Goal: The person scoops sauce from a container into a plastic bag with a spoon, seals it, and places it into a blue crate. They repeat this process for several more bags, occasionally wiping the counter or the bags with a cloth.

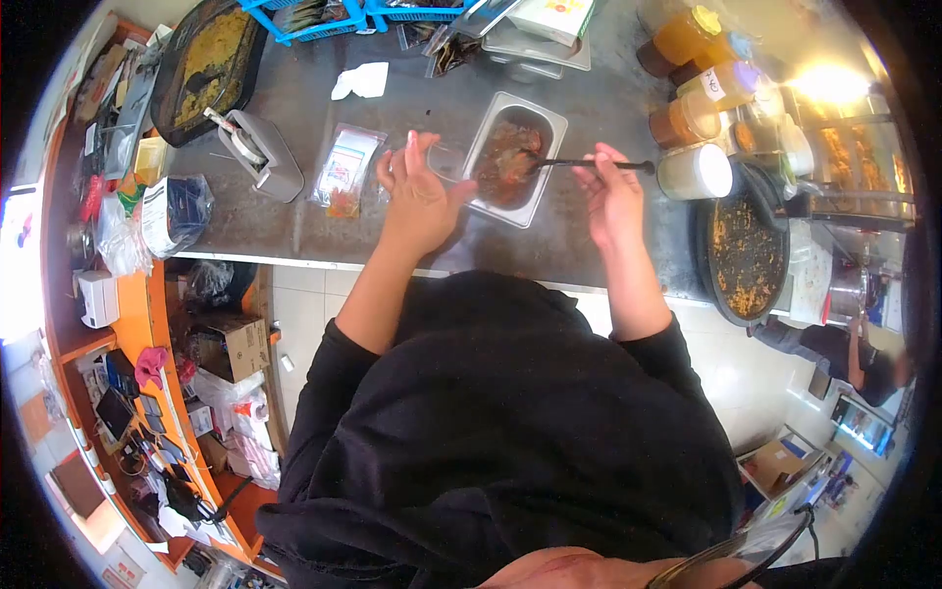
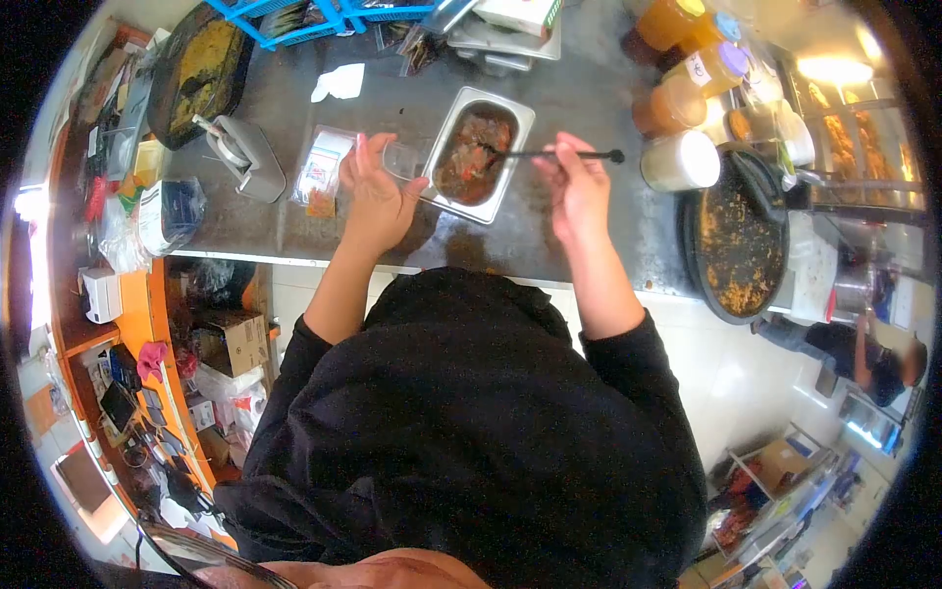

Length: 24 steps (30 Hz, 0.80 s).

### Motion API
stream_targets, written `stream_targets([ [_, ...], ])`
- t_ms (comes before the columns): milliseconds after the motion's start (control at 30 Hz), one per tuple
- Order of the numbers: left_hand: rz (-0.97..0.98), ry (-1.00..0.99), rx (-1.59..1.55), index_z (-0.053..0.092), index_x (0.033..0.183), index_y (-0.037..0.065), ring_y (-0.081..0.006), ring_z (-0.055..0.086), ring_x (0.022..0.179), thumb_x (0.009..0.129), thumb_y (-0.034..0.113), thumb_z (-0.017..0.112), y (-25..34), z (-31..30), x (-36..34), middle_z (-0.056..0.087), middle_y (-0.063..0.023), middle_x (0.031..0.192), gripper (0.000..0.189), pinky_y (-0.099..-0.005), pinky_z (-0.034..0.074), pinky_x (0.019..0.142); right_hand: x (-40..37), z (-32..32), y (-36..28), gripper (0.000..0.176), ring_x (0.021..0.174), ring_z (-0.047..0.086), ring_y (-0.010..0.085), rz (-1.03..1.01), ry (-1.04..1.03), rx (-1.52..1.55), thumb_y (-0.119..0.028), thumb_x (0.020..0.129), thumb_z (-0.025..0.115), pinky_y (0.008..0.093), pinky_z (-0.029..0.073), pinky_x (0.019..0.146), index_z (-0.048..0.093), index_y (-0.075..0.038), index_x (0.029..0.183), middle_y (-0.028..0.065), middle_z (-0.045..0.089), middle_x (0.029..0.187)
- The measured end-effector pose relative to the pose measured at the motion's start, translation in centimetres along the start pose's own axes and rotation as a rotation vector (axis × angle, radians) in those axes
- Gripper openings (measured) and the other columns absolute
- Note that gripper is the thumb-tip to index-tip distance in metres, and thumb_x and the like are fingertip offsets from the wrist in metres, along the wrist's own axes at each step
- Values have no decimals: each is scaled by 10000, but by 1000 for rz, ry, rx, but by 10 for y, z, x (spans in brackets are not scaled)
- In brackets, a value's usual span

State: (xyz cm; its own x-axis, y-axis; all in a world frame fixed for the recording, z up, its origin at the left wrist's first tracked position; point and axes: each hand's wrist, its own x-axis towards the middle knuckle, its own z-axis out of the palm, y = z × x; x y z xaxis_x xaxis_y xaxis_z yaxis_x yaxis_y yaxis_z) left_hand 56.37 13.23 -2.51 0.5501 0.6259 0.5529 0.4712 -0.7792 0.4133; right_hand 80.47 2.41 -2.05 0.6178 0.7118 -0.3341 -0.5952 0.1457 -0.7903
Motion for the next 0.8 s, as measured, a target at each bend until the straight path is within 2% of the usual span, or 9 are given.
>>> stream_targets([
  [100, 8, -11, 9, 104, 1394, -62, -372, 444, 1145, 768, 281, 746, 9, 4, 8, 444, -180, 1310, 960, -602, 185, 1020, -4, 19, -29, 214, 776, 649, 204, -112, -27, 42, -47, 900, 597, 327, 556, 764, 570, -7, 1108, 108, 645, 928],
  [200, 14, -97, 7, 27, 1397, -75, -396, 438, 1105, 836, 401, 670, 25, 5, 21, 438, -192, 1296, 977, -592, 174, 1005, -7, 31, -50, 210, 771, 643, 205, -227, -117, 65, -47, 900, 599, 332, 557, 760, 567, 1, 1101, 113, 640, 924],
  [367, 92, 31, 2, 63, 1365, -101, -380, 454, 1066, 779, 372, 737, 42, 18, 30, 450, -225, 1261, 1011, -589, 202, 977, -32, 57, -62, 180, 813, 631, 202, -488, -233, -70, -45, 920, 571, 339, 556, 765, 555, 24, 1086, 130, 615, 951],
  [500, 145, 128, 14, 55, 1358, -118, -372, 472, 1028, 775, 352, 742, 46, 21, 34, 456, -242, 1232, 1016, -567, 229, 944, -55, 69, -58, 113, 844, 616, 189, -791, -347, -286, -1, 925, 542, 323, 538, 763, 578, 39, 1025, 143, 605, 960],
  [600, 122, 144, -3, 33, 1363, -126, -367, 471, 1016, 777, 331, 743, 46, 22, 34, 459, -236, 1220, 1028, -554, 236, 931, -64, 70, -53, 93, 848, 608, 186, -1021, -447, -487, 39, 905, 547, 309, 516, 744, 601, 34, 981, 157, 601, 962],
  [633, 106, 154, -13, 37, 1366, -110, -365, 479, 1015, 746, 325, 767, 47, 24, 33, 470, -223, 1218, 1052, -569, 247, 931, -69, 72, -52, 101, 814, 620, 200, -1091, -405, -558, 59, 864, 583, 322, 502, 751, 630, 9, 939, 147, 630, 923],
  [733, 82, 190, -50, 41, 1375, -79, -362, 497, 1007, 684, 304, 816, 48, 28, 32, 489, -198, 1212, 1107, -595, 272, 921, -72, 79, -60, 106, 765, 630, 225, -1392, -527, -787, 48, 831, 623, 348, 503, 771, 649, -21, 906, 116, 662, 869],
  [800, 98, 223, -81, 30, 1380, -82, -365, 499, 994, 685, 285, 815, 47, 30, 32, 488, -200, 1211, 1111, -588, 278, 904, -75, 81, -57, 109, 759, 649, 235, -1405, -524, -759, 32, 810, 640, 372, 505, 777, 665, -48, 879, 93, 680, 832],
])
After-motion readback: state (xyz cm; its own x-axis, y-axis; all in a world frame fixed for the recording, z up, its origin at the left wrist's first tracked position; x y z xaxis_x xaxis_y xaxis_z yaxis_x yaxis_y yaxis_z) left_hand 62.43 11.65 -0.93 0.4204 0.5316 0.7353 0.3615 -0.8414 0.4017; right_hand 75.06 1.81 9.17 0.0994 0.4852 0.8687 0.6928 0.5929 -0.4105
